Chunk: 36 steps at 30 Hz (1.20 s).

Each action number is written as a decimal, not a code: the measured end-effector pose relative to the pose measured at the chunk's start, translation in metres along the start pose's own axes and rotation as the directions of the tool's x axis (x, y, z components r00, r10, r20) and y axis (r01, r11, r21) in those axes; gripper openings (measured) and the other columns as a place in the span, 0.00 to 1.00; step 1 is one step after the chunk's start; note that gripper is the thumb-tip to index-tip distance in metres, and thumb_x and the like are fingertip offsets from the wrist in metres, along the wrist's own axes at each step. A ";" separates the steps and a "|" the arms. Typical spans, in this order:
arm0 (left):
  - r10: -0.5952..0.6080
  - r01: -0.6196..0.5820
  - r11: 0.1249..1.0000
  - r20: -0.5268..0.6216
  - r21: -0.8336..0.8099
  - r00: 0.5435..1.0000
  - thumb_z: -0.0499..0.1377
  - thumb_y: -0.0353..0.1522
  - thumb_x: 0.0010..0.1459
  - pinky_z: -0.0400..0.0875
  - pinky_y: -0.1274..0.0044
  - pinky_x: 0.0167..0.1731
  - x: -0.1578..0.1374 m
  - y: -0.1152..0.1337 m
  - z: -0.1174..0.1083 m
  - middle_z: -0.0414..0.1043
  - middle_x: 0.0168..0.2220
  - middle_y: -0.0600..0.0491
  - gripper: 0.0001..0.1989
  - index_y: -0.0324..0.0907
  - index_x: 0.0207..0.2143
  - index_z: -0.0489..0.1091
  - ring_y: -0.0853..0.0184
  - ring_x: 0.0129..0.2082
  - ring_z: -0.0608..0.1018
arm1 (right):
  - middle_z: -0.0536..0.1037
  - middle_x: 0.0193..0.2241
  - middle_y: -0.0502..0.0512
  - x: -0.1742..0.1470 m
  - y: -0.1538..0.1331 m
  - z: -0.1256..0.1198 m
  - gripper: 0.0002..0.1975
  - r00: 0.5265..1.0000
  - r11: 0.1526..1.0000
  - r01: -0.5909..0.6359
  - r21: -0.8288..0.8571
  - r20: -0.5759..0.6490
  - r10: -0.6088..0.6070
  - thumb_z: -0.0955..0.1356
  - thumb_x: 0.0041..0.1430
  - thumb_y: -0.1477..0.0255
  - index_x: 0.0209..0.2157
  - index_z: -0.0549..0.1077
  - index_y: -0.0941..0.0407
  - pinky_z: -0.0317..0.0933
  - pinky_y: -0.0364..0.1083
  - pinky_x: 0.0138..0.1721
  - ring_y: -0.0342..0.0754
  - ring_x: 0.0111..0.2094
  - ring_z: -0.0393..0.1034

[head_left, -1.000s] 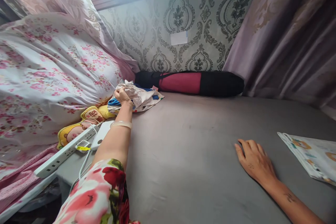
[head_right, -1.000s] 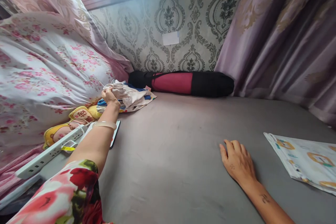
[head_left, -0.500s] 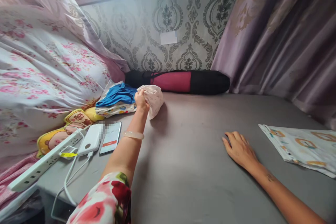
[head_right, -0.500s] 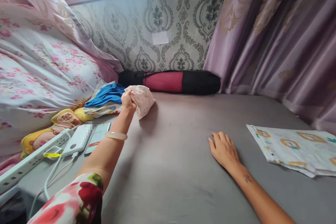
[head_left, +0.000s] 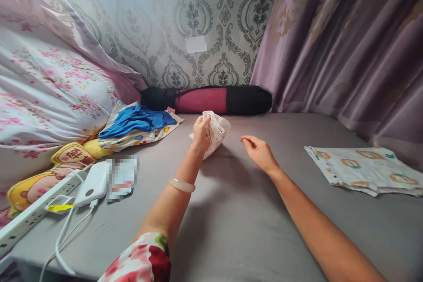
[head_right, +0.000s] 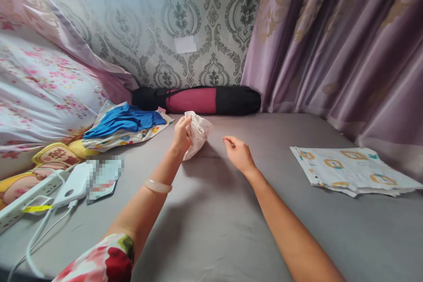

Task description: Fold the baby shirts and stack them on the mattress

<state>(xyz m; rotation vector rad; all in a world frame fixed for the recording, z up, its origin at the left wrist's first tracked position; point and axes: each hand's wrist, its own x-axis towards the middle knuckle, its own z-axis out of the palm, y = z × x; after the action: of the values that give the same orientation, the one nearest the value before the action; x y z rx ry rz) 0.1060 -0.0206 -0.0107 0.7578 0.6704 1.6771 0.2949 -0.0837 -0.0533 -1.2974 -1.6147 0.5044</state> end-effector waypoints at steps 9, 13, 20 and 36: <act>-0.112 0.068 0.979 0.226 0.192 0.968 0.67 0.43 0.47 0.64 0.80 0.26 -0.029 -0.020 0.012 0.66 0.25 0.59 0.17 0.41 0.30 0.67 0.74 0.23 0.69 | 0.80 0.36 0.55 0.014 -0.015 0.011 0.21 1.000 0.941 0.013 0.337 -0.031 -0.003 0.70 0.54 0.51 0.37 0.75 0.55 0.67 0.50 0.45 0.50 0.38 0.74; -0.082 -0.001 0.935 0.220 0.355 0.972 0.63 0.44 0.53 0.65 0.78 0.30 -0.028 -0.025 0.004 0.68 0.28 0.57 0.15 0.42 0.33 0.68 0.71 0.28 0.71 | 0.80 0.33 0.54 0.011 -0.003 0.018 0.22 0.998 0.904 -0.059 0.423 0.011 0.060 0.72 0.49 0.51 0.35 0.76 0.55 0.67 0.48 0.42 0.49 0.35 0.73; 0.304 -0.221 0.633 0.024 0.742 0.952 0.60 0.35 0.57 0.66 0.75 0.40 -0.038 -0.022 -0.010 0.70 0.35 0.53 0.06 0.43 0.35 0.66 0.67 0.38 0.73 | 0.81 0.33 0.56 0.013 0.014 0.027 0.23 0.977 0.863 -0.146 0.484 -0.064 0.201 0.73 0.47 0.51 0.35 0.77 0.57 0.67 0.47 0.40 0.49 0.35 0.74; 0.007 -0.067 0.762 0.096 0.644 0.995 0.68 0.31 0.44 0.61 0.79 0.28 -0.065 -0.060 -0.005 0.68 0.25 0.57 0.13 0.43 0.28 0.65 0.70 0.26 0.71 | 0.82 0.36 0.57 0.015 0.001 0.018 0.27 0.970 0.823 -0.183 0.537 -0.040 0.242 0.74 0.44 0.50 0.38 0.79 0.57 0.70 0.48 0.39 0.51 0.36 0.76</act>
<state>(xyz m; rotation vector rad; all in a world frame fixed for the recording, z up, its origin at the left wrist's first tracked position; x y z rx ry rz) 0.1500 -0.0715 -0.0690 1.3339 1.2088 1.4239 0.2808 -0.0659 -0.0558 -1.0564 -1.1267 0.9327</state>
